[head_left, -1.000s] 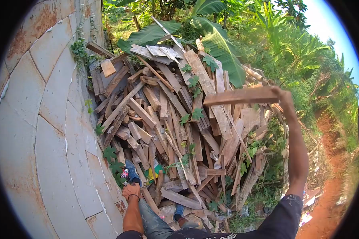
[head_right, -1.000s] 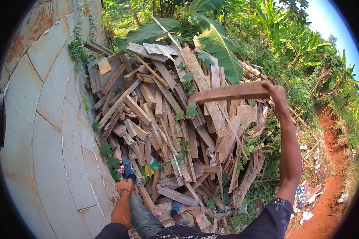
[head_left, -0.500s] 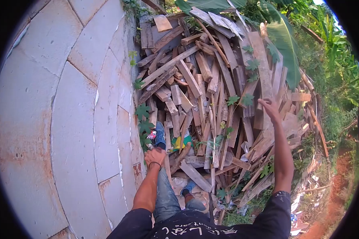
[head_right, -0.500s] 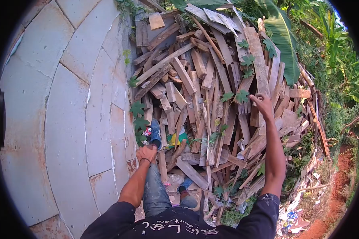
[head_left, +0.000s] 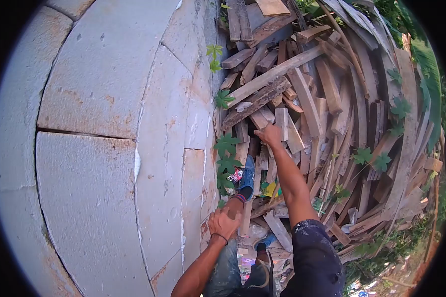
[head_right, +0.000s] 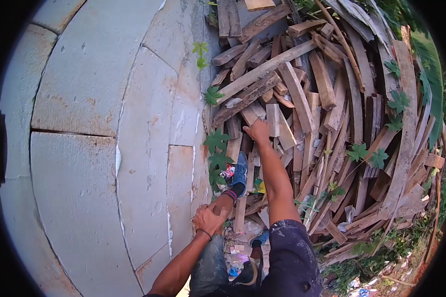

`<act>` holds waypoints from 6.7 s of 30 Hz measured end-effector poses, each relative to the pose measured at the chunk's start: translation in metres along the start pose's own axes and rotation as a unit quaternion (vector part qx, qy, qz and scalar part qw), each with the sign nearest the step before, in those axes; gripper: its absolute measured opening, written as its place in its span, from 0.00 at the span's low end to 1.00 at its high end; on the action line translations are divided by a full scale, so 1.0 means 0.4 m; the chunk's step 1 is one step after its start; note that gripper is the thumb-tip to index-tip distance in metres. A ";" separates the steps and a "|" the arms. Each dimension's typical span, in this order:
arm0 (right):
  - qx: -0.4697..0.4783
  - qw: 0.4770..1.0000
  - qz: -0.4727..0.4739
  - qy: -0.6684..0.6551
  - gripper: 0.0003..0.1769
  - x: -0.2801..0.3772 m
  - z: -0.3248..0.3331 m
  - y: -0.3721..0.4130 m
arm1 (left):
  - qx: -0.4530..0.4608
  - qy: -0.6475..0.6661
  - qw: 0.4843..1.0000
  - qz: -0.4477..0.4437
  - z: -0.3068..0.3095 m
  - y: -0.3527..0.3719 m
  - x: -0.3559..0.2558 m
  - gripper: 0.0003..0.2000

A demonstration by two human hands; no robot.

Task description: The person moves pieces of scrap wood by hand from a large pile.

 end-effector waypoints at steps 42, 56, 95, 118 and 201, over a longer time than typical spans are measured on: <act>-0.286 0.653 0.114 -0.692 0.64 -0.573 1.415 1.037 | -0.013 -0.009 1.000 -0.013 -0.114 0.096 0.011 0.30; -0.070 0.997 -0.005 -0.028 0.49 -0.232 -0.042 0.267 | 0.027 -0.054 0.998 0.031 -0.075 0.023 0.013 0.30; -0.215 0.796 0.083 -0.560 0.35 -0.386 1.144 0.715 | -0.028 -0.011 0.999 0.012 -0.062 0.067 -0.042 0.28; -0.040 0.887 -0.112 -0.447 0.21 -0.288 0.324 0.319 | 0.019 -0.057 0.997 -0.038 -0.006 -0.006 -0.074 0.28; -0.270 0.417 0.337 -0.800 0.81 -0.548 1.545 1.121 | -0.064 -0.041 0.997 -0.033 -0.092 0.107 0.058 0.26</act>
Point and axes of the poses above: each hand's wrist, its own y-axis away from the middle knuckle, its own z-axis out of the back of the hand, x = y × z, the point moved 5 cm from there along -y, towards the middle knuckle, and after that the axes turned 3 degrees about -y, right-handed, at the moved point
